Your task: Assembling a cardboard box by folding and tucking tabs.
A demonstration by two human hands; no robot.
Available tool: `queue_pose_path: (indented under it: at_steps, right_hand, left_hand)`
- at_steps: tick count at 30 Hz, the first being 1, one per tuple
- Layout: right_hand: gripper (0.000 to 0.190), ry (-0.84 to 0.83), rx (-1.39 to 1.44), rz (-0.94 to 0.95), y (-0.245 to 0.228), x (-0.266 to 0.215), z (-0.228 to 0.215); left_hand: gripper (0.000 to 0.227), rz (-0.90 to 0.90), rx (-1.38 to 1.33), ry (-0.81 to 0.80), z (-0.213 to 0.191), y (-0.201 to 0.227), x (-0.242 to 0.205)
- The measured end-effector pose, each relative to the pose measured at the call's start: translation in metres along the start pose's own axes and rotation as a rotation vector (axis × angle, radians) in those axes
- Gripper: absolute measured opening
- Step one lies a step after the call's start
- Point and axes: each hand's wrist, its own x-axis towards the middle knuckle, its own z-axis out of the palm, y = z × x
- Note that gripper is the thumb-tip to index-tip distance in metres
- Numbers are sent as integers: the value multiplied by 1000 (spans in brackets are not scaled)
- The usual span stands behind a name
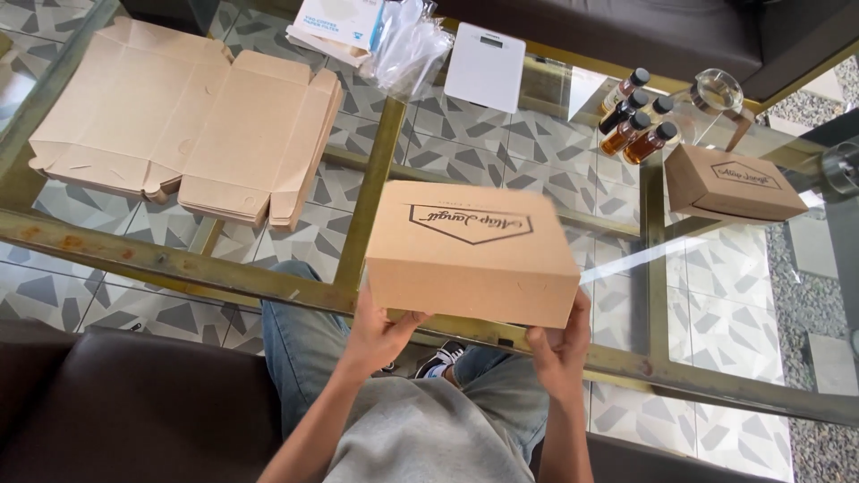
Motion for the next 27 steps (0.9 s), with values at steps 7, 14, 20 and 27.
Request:
queue_pose_path:
  at_steps: [7, 14, 20, 27]
  right_hand:
    - [70, 144, -103, 295, -13, 4, -3]
    - [61, 204, -268, 113, -74, 30, 16]
    - [78, -34, -728, -268, -89, 42, 25]
    - [88, -168, -1151, -419, -89, 50, 18]
  left_hand:
    - [54, 505, 820, -322, -27, 21, 24]
    - [38, 747, 1306, -595, -13, 79, 44]
    - [53, 915, 1450, -688, -12, 94, 51]
    - [88, 905, 1618, -700, -31, 100, 65]
